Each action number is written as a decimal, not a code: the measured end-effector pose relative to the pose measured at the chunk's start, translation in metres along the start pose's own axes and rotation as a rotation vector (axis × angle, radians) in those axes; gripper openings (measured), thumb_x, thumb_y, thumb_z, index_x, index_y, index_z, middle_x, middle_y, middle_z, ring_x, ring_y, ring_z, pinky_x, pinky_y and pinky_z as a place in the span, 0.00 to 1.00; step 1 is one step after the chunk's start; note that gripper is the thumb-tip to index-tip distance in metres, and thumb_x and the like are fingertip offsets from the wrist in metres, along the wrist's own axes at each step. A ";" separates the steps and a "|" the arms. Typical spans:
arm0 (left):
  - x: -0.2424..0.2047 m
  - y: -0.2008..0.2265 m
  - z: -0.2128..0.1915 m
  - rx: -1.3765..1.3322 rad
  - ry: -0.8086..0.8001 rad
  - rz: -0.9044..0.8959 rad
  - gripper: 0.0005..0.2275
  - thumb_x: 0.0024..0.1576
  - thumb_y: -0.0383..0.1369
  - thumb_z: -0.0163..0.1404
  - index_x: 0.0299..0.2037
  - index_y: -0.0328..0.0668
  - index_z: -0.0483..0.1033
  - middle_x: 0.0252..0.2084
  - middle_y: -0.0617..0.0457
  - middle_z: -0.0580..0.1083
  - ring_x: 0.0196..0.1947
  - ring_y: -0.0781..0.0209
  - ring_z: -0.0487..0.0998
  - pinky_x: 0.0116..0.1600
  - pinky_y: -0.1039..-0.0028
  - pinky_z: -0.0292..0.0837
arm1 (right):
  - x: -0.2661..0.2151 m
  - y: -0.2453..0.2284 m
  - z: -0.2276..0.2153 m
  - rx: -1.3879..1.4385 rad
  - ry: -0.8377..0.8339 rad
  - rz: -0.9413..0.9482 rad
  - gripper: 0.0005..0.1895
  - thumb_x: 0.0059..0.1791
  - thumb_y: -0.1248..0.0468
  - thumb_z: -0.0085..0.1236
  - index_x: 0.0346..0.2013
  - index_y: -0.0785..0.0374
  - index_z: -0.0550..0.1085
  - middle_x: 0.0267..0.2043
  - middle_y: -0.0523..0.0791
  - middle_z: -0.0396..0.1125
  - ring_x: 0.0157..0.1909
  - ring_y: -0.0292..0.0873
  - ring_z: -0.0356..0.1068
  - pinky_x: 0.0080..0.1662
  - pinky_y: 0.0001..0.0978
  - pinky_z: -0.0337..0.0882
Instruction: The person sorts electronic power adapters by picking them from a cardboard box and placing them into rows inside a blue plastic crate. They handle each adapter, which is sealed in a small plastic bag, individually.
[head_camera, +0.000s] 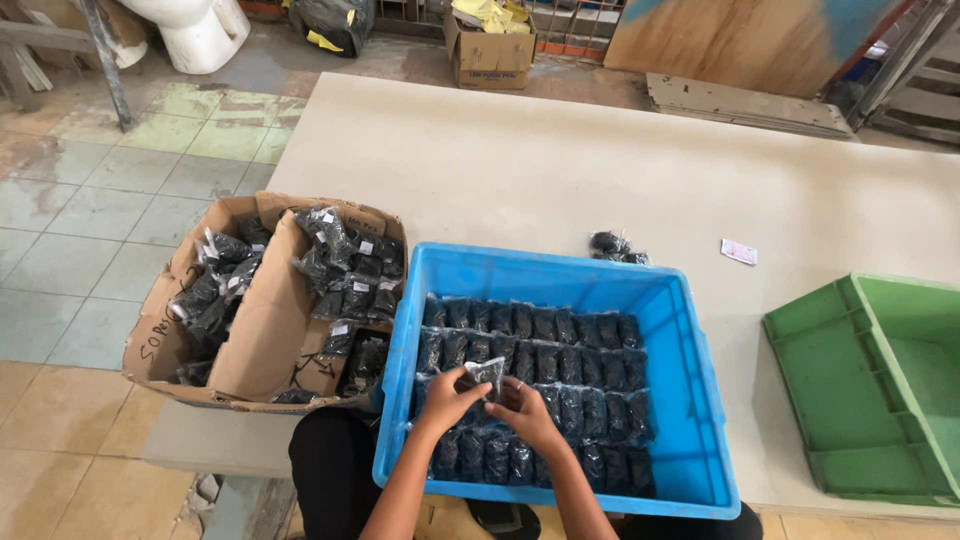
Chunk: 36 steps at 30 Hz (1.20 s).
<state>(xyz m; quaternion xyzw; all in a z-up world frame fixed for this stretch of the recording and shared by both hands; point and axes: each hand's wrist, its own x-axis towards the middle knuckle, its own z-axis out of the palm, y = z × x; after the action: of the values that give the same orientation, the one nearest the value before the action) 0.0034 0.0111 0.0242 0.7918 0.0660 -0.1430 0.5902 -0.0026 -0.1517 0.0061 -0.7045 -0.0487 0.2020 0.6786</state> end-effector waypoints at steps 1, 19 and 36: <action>-0.002 0.003 0.000 0.001 0.000 -0.001 0.10 0.45 0.41 0.52 0.26 0.45 0.72 0.25 0.56 0.72 0.28 0.65 0.73 0.33 0.75 0.65 | 0.002 0.006 0.000 0.001 -0.001 0.001 0.23 0.39 0.68 0.55 0.48 0.68 0.63 0.40 0.50 0.67 0.43 0.44 0.69 0.46 0.33 0.72; -0.014 0.019 -0.012 -0.036 -0.172 -0.261 0.27 0.43 0.45 0.49 0.54 0.51 0.59 0.51 0.54 0.67 0.50 0.58 0.67 0.49 0.70 0.64 | 0.005 0.040 -0.001 -0.076 0.010 -0.093 0.39 0.36 0.71 0.59 0.58 0.65 0.52 0.49 0.52 0.64 0.47 0.42 0.67 0.46 0.35 0.74; 0.011 -0.021 -0.018 0.088 -0.214 -0.064 0.22 0.31 0.36 0.64 0.36 0.40 0.72 0.40 0.48 0.73 0.48 0.50 0.69 0.49 0.64 0.66 | 0.036 0.034 -0.001 0.048 -0.029 0.394 0.31 0.45 0.60 0.53 0.58 0.66 0.53 0.40 0.56 0.63 0.38 0.50 0.68 0.40 0.45 0.70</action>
<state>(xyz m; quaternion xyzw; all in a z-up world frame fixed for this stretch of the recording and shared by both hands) 0.0106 0.0340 0.0064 0.7948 0.0215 -0.2480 0.5535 0.0232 -0.1427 -0.0349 -0.6812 0.0852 0.3421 0.6417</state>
